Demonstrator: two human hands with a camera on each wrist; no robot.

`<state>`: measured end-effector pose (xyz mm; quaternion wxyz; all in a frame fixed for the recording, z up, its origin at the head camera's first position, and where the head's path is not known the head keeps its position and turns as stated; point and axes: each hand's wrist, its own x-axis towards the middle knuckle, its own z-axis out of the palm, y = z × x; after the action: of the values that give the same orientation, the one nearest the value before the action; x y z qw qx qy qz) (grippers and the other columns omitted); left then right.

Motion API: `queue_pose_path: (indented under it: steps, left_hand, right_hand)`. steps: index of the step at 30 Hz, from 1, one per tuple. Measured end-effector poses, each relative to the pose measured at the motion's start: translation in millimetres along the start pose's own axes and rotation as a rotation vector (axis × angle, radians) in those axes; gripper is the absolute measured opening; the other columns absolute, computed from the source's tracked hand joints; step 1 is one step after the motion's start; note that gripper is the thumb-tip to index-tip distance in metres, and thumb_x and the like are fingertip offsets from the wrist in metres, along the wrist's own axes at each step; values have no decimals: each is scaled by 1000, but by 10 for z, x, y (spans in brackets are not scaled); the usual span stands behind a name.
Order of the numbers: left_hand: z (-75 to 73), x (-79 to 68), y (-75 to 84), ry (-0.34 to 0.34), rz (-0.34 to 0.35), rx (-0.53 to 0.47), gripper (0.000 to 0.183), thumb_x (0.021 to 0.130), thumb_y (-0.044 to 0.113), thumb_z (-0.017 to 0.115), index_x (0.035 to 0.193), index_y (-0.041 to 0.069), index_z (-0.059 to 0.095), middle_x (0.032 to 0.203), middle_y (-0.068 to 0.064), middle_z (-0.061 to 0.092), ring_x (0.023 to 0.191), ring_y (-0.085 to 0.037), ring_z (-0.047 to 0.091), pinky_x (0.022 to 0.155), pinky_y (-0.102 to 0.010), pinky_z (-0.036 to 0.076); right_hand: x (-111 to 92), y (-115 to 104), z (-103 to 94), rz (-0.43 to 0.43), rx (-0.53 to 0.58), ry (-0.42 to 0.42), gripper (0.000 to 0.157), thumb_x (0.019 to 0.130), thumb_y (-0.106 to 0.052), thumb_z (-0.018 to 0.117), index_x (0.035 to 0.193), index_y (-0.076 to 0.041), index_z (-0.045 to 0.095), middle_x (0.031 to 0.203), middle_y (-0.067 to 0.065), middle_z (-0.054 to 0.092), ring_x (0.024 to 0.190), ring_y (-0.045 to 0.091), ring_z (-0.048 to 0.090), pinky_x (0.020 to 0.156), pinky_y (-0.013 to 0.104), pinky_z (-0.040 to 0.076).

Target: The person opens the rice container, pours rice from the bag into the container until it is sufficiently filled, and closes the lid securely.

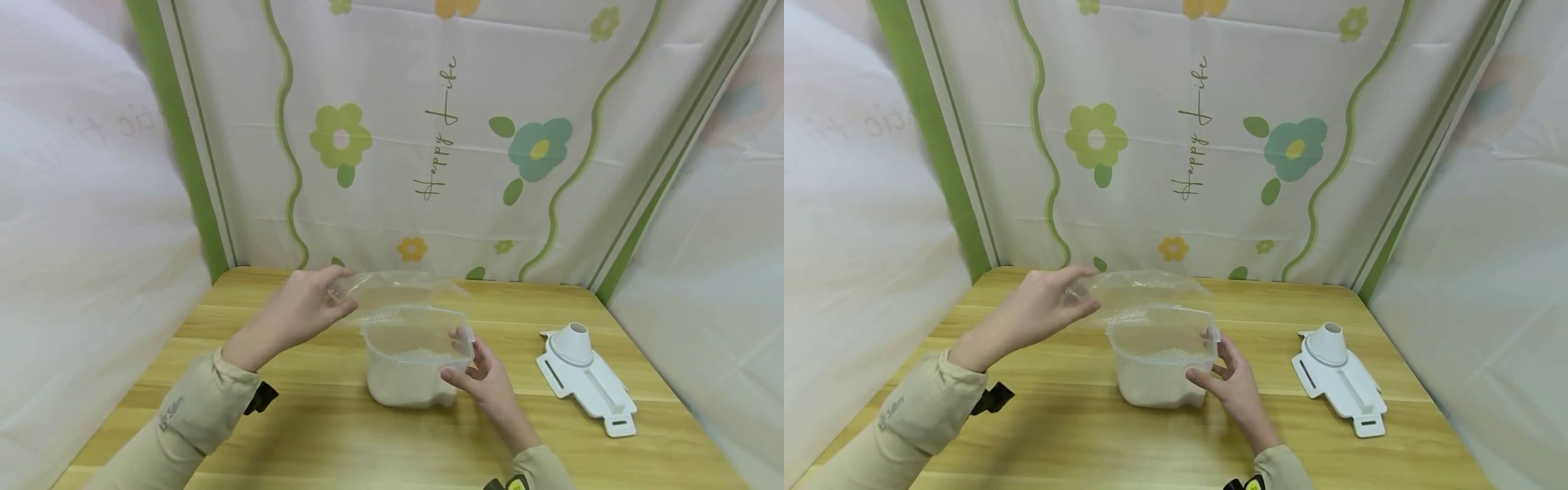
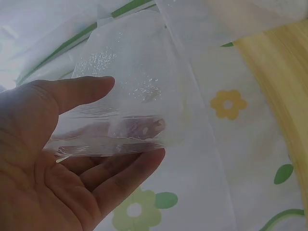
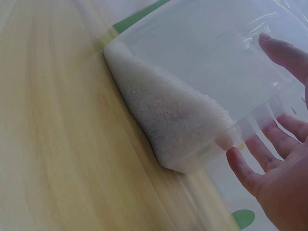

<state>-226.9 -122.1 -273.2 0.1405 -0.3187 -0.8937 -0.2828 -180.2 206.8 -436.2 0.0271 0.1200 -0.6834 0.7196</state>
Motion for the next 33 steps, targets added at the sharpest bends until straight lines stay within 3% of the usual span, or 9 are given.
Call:
queue_pose_path:
  steps: [8, 16, 25, 33]
  left_hand:
    - [58, -130, -39, 93, -116, -113, 43, 88, 26, 76, 123, 5, 63, 93, -5, 73, 78, -16, 71, 66, -36, 60]
    - [95, -253, -68, 117, -226, -191, 46, 88, 29, 77, 126, 8, 63, 93, -2, 73, 77, -14, 71, 65, -34, 59]
    - [159, -395, -88, 181, -367, -343, 53, 86, 44, 76, 126, 11, 62, 96, 0, 73, 84, -17, 70, 70, -38, 58]
    - [262, -561, -80, 236, -460, -453, 56, 86, 47, 74, 125, 9, 62, 96, 0, 73, 82, -14, 70, 77, -41, 56]
  right_hand:
    - [3, -7, 4, -1, 1, -4, 74, 84, 1, 75, 149, -8, 39, 151, 23, 34, 113, 39, 58, 88, 40, 55]
    - [-5, -9, 3, -5, -9, 4, 74, 84, 1, 75, 149, -8, 39, 150, 23, 35, 113, 39, 58, 89, 40, 55]
    - [-19, -6, 7, -21, -38, 30, 75, 83, 0, 77, 148, -6, 40, 150, 22, 37, 130, 44, 42, 92, 37, 53]
    - [-13, -13, 5, 2, -18, 21, 77, 83, -1, 77, 149, -9, 39, 149, 13, 40, 119, 40, 53, 90, 40, 54]
